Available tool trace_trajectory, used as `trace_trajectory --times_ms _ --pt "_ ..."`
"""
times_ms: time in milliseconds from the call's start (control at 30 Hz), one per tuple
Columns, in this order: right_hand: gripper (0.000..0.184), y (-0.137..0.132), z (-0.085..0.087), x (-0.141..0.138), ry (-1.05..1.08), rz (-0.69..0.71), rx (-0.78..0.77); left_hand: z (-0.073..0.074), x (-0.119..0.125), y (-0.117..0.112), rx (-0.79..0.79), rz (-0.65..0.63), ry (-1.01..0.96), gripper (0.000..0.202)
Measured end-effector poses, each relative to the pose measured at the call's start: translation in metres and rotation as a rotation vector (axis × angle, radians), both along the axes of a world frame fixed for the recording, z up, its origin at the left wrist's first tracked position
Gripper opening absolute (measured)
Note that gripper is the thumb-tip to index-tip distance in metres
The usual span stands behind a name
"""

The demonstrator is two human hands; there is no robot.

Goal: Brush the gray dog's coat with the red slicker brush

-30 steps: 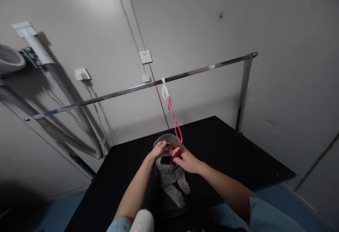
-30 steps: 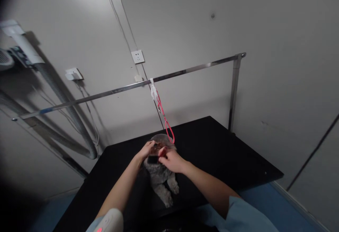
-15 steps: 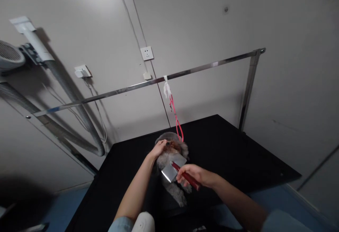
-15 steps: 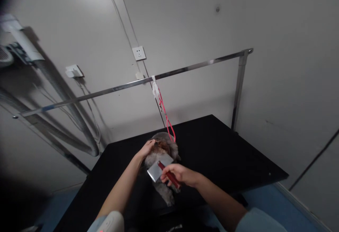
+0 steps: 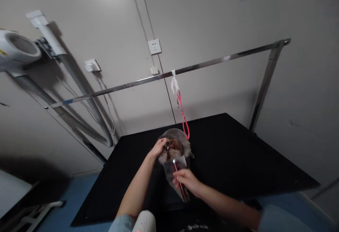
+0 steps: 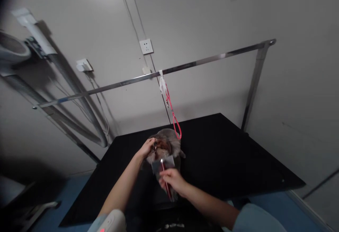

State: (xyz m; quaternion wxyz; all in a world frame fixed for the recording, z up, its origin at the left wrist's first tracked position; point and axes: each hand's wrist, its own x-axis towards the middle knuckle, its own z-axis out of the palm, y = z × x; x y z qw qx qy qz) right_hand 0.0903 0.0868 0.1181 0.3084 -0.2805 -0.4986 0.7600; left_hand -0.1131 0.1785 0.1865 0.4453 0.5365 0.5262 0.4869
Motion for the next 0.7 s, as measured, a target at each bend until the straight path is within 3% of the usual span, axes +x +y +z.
trace_trajectory --times_ms 100,233,367,433,533,600,667,700 --pt "0.041 0.005 -0.006 -0.002 -0.030 0.176 -0.045 0.002 -0.007 -0.007 0.028 0.039 -0.038 0.050" --pt "0.037 0.019 -0.008 -0.006 0.036 0.034 0.098 0.005 -0.012 -0.020 0.004 0.062 -0.089 0.050" --pt "0.027 0.025 -0.018 -0.004 -0.148 0.199 0.136 0.010 -0.025 -0.032 0.040 0.061 -0.021 0.049" --pt "0.024 0.029 -0.019 0.003 -0.171 0.146 0.214 0.020 -0.030 -0.037 0.078 -0.009 0.150 0.051" --pt "0.023 0.036 -0.020 0.021 -0.229 0.078 0.236 0.045 -0.017 -0.039 0.051 -0.138 0.606 0.057" --pt "0.024 0.033 -0.027 0.037 -0.269 0.104 0.139 0.058 0.011 -0.034 -0.016 -0.198 0.959 0.056" --pt "0.026 0.023 -0.038 0.054 -0.303 0.107 0.043 0.061 0.048 -0.025 -0.020 -0.159 1.303 0.045" --pt "0.027 0.016 -0.043 0.064 -0.334 0.114 0.011 0.060 0.068 -0.020 -0.019 -0.130 1.434 0.051"
